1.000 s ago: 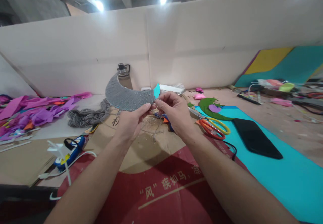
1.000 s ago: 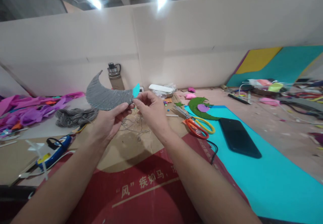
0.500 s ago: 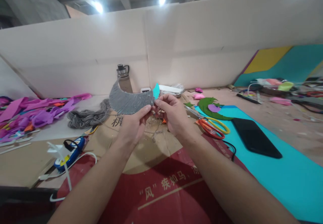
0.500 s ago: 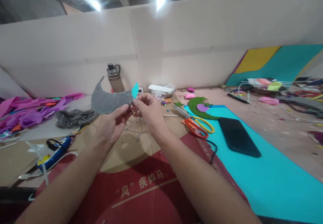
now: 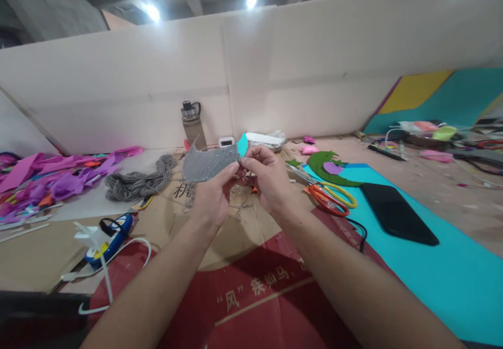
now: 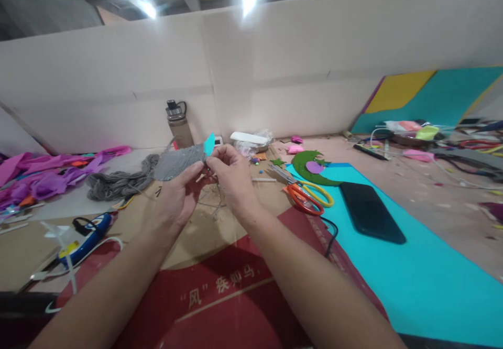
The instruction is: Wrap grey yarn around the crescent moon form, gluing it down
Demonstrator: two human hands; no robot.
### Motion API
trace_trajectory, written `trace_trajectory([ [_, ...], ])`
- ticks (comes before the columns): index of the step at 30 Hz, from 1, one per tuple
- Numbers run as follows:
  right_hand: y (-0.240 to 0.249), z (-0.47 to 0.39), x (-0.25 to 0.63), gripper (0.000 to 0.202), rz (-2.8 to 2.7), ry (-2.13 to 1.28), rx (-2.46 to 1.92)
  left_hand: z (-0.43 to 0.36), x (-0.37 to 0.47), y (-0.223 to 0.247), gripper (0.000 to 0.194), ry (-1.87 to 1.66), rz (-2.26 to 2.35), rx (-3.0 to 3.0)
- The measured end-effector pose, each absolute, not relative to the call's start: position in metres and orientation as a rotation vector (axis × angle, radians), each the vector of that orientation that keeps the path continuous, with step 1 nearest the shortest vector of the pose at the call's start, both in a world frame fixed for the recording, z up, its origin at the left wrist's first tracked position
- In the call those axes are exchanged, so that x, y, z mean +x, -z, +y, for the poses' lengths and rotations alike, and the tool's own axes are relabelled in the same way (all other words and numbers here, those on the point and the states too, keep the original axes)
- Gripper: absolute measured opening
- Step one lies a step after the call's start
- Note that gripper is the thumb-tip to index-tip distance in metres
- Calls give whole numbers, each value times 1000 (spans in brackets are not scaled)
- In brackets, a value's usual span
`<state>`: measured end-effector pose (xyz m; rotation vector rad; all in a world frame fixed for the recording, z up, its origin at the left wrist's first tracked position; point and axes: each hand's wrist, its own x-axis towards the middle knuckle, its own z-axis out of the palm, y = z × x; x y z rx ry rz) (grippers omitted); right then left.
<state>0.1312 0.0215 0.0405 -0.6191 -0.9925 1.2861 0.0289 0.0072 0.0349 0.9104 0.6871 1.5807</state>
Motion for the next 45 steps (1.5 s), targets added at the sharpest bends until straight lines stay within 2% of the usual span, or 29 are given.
trace_trajectory([
  [17, -38, 21, 129, 15, -1081, -1215, -608, 8, 35, -40, 9, -1603, 804, 781],
  [29, -41, 14, 133, 16, -1159, -1121, -695, 13, 29, -33, 13, -1707, 691, 893],
  [39, -41, 13, 136, 14, -1282, -972, -796, 12, 24, -32, 9, -1639, 712, 855],
  [45, -40, 15, 135, 14, -1287, -1019, -748, 12, 24, -32, 6, -1606, 634, 863],
])
